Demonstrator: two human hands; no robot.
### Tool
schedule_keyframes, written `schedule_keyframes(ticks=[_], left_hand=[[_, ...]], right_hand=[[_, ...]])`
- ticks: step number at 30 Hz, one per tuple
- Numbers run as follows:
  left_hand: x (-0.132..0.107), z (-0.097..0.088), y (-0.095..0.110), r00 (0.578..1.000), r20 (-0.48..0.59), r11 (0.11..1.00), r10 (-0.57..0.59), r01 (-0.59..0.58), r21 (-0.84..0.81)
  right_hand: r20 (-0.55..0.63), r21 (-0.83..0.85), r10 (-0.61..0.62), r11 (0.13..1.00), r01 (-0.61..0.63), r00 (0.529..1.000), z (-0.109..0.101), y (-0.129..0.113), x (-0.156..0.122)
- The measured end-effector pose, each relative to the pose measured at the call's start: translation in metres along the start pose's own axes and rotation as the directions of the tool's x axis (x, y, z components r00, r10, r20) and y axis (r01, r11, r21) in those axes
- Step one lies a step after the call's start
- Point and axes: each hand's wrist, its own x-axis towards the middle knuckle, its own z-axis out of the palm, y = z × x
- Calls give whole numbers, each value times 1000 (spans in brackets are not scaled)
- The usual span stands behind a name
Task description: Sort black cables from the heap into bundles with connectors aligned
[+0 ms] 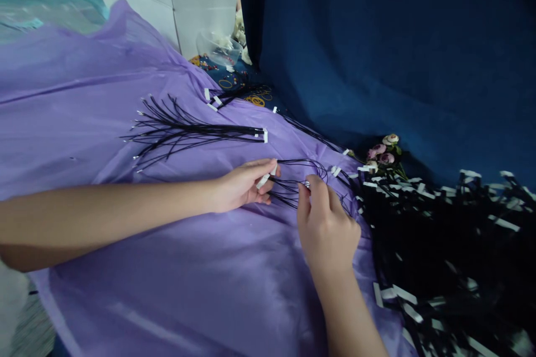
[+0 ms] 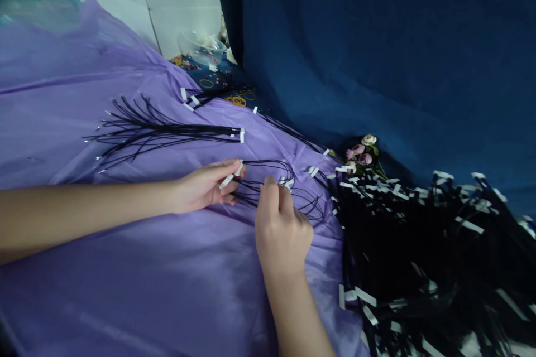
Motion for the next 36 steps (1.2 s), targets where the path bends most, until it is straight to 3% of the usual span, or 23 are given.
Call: schedule_keyframes(ticks=[4, 9, 12, 14, 17, 23, 28, 32, 36], left_hand=[[0, 0, 1, 1000, -9, 1000, 2, -2, 16], [0, -1, 1, 1000, 3, 999, -5, 5, 52], [-1, -1, 0, 1000, 9, 997, -8, 7, 76], [-2, -2, 0, 1000, 17, 996, -8, 6, 85], [-2, -4, -1, 999, 42, 995, -10, 5, 101], [-3, -5, -1, 995, 98, 989, -3, -11, 145], [-4, -4, 0, 993, 120, 983, -20, -3, 186], [-5, -3, -1, 993, 114, 972, -20, -7, 237], [-5, -3, -2, 994, 108, 968, -10, -17, 249]], right_hand=[[-43, 134, 47, 990, -41, 998, 0, 5, 1], [-172, 325, 41, 946, 18, 984, 8, 25, 6], [-267, 349, 134, 936, -34, 954, 15, 43, 8], [-254, 420, 258, 898, -134, 932, 21, 51, 6], [-158, 590, 437, 761, -270, 886, 27, 53, 4], [-101, 848, 601, 469, -248, 793, 23, 38, 13], [-21, 925, 776, 254, -282, 630, 21, 44, 21], [172, 955, 852, -22, -296, 495, 26, 60, 21], [324, 925, 808, -160, -345, 493, 24, 64, 21]])
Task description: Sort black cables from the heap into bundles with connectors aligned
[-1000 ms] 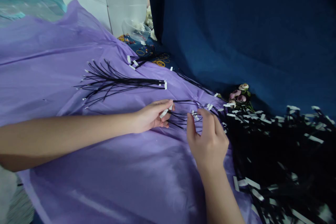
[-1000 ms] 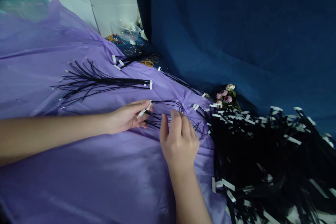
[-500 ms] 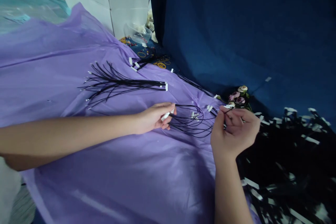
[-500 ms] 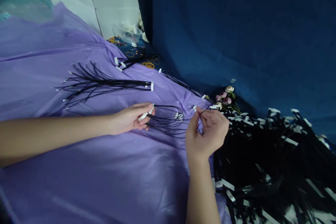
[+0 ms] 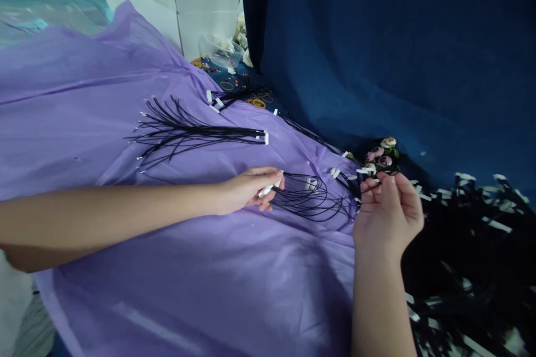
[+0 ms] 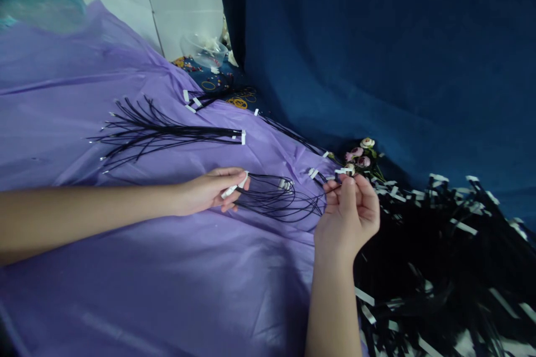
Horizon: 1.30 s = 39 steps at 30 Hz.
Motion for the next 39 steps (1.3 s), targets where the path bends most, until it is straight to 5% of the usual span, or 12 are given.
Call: schedule_keyframes(ticks=[5, 8, 12, 18, 26, 39], left_hand=[[1, -1, -3, 1000, -2, 1000, 3, -3, 15], [2, -1, -4, 1000, -2, 1000, 27, -27, 13], [1, 1, -3, 999, -17, 999, 43, -43, 8], [1, 0, -5, 997, 29, 996, 72, -74, 56], [2, -1, -8, 993, 59, 992, 103, -107, 69], [1, 0, -8, 988, 75, 980, 136, -145, 133]], right_hand=[[213, -77, 128, 990, -114, 969, 8, -10, -19], [354, -269, 4, 958, 98, 935, 11, -11, -33], [576, -404, -60, 846, 347, 815, 12, -8, -44], [681, -425, -95, 757, 497, 726, 14, -8, -47], [697, -429, -75, 752, 499, 713, 15, -10, -48], [595, -485, 118, 841, 239, 795, 13, -3, -50]])
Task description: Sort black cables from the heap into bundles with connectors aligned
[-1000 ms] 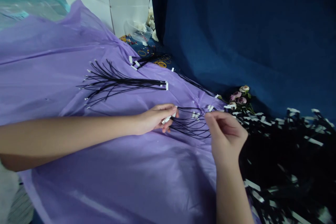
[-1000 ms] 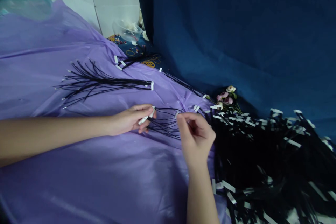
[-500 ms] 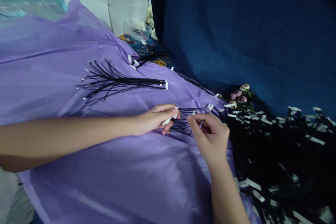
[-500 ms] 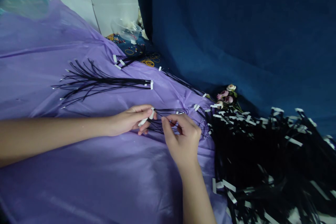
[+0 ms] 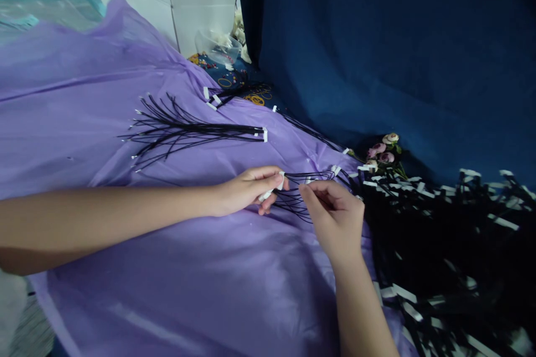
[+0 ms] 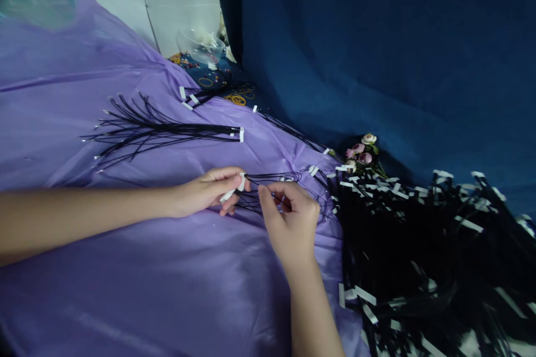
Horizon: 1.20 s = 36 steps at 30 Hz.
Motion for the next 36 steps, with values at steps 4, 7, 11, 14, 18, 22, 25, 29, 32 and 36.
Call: schedule_keyframes(ticks=[4, 7, 11, 14, 18, 22, 25, 29, 32, 36], left_hand=[[0, 0, 2, 1000, 4, 999, 23, -23, 44], [-1, 1, 3, 998, -22, 994, 52, -50, 102], [-2, 0, 1, 998, -11, 979, 63, -59, 197], [-2, -1, 0, 998, -8, 975, 65, -62, 215], [-1, -2, 0, 998, -1, 970, 68, -66, 235], [-1, -2, 0, 998, 12, 967, 59, -60, 246], [-1, -2, -1, 999, 14, 968, 46, -48, 247], [-2, -3, -1, 999, 24, 965, 39, -44, 258], [-2, -4, -1, 999, 30, 965, 38, -45, 257], [-1, -3, 0, 999, 43, 965, 23, -34, 261]], right_hand=[[31, 106, 122, 986, -125, 992, 1, -7, 0], [78, 217, 216, 949, -228, 973, 1, -11, 0], [134, 260, 254, 924, -281, 958, 0, -11, 1], [119, 230, 211, 945, -233, 970, 1, -9, 2], [114, 221, 175, 955, -197, 978, 4, -8, 0], [115, 233, 156, 956, -179, 981, 5, -7, -1], [102, 222, 154, 960, -174, 983, 6, -6, -2], [109, 195, 145, 967, -165, 983, 8, -6, -3], [116, 181, 140, 970, -160, 983, 8, -7, -4], [121, 165, 143, 973, -162, 982, 7, -7, -4]])
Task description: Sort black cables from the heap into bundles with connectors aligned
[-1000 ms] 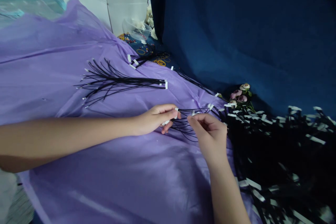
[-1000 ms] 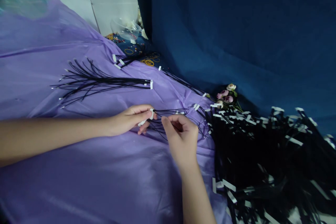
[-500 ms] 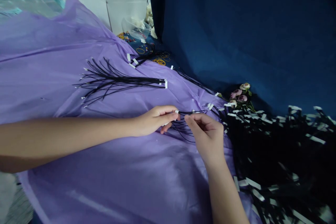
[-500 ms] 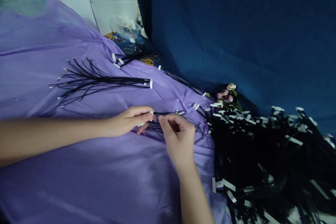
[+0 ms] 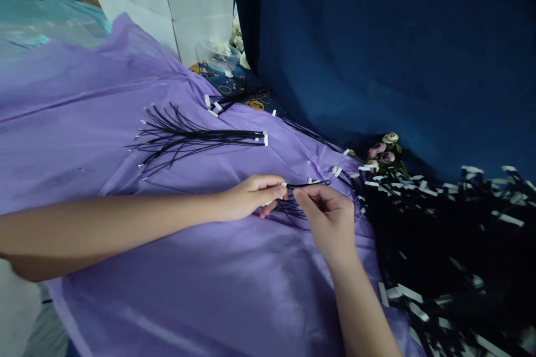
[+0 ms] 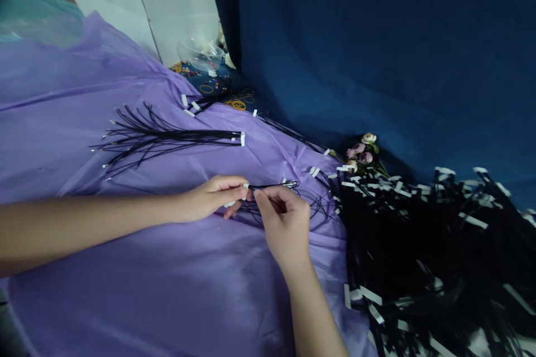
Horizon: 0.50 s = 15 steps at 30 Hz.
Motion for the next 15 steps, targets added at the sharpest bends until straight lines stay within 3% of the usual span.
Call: schedule_keyframes(ticks=[10, 13, 15], left_hand=[[1, 0, 0, 999, -26, 999, 19, -18, 40], [-1, 0, 1, 994, -95, 989, 49, -35, 147], [-3, 0, 3, 986, -144, 968, 86, -49, 244]], right_hand=[[15, -29, -18, 999, 19, 1000, 3, 6, 2], [30, -47, -53, 997, 54, 998, 4, 10, 3], [-3, -161, -120, 980, 118, 993, 3, 12, 4]])
